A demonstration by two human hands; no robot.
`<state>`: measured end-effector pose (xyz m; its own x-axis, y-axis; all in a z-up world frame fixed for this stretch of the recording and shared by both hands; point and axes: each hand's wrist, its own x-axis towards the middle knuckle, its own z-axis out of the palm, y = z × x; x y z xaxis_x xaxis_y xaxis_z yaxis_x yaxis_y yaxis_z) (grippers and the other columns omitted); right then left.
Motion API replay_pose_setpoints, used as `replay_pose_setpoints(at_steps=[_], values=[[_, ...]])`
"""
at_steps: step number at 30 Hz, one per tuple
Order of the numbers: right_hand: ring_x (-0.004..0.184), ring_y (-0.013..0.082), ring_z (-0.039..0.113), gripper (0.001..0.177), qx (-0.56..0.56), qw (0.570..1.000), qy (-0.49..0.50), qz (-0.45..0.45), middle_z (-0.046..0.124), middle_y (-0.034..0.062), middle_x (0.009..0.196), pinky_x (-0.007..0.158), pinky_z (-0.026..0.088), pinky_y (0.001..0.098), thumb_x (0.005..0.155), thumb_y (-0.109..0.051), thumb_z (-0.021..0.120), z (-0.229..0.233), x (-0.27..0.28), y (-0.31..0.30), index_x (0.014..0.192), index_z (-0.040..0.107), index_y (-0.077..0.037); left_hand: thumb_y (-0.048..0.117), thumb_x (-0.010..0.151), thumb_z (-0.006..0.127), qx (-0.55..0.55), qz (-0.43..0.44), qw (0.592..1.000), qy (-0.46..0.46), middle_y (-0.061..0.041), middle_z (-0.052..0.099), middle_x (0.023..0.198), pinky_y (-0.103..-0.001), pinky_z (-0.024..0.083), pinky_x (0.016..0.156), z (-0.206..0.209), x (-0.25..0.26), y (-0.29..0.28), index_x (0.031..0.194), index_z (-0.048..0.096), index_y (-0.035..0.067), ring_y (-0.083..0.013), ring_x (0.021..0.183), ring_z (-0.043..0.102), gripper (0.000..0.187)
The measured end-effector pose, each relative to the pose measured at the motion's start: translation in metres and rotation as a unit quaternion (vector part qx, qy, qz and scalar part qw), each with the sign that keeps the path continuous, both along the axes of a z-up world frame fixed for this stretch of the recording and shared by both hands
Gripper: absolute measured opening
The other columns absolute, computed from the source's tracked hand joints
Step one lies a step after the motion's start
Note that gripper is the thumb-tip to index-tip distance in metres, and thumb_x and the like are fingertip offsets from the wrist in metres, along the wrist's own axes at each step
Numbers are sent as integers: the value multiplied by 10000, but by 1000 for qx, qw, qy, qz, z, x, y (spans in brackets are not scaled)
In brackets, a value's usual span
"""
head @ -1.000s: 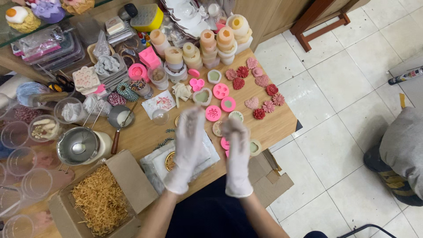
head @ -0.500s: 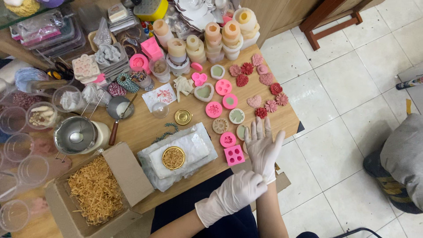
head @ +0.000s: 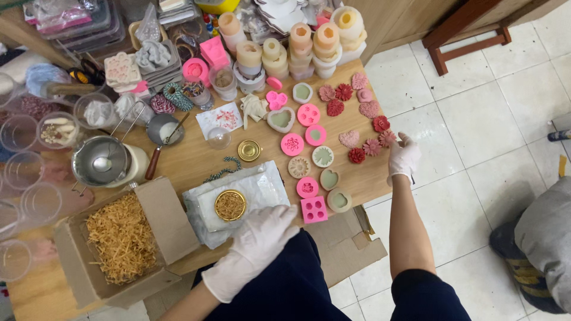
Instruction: The person wraps a decorative string around a circular pink candle and ties it into a knot, then moves the finished candle to a shelf and retrieves shredded paper from a box.
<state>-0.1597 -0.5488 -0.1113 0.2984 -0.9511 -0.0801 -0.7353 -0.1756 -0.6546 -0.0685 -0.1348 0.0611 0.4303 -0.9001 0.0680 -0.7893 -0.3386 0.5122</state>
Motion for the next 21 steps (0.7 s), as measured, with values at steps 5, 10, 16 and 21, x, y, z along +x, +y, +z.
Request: replay_pose_setpoints(at_steps=[5,10,16,21], values=[[877,215,721,304,-1,999,36,15,765,151,1008,806,534,337,918,-212,747,-47,9,-20,1185,765,-69,271,888,710,-46,123,991,-4,-88,716,990,-438,545,694,25,10,40,1132,655,89,-302,810,692,309],[840,149,712,209,8,996,-86,-2,779,150,983,761,553,292,915,-116,735,-71,3,-25,1076,777,11,274,881,740,9,216,976,16,-94,728,936,-434,549,666,34,9,77,1100,688,94,-304,783,701,289],[857,283,660,139,-241,959,18,149,728,176,952,732,507,388,945,-120,852,7,8,21,1061,841,-44,256,883,715,-46,315,948,-9,-105,739,1014,-432,559,686,7,18,124,1125,667,87,-328,832,705,300],[896,204,677,135,-106,890,-94,434,734,62,924,841,526,355,842,-147,842,89,45,165,961,794,-105,291,883,707,34,338,939,47,-108,702,947,-443,550,730,-33,20,146,1121,663,102,-325,871,685,307]])
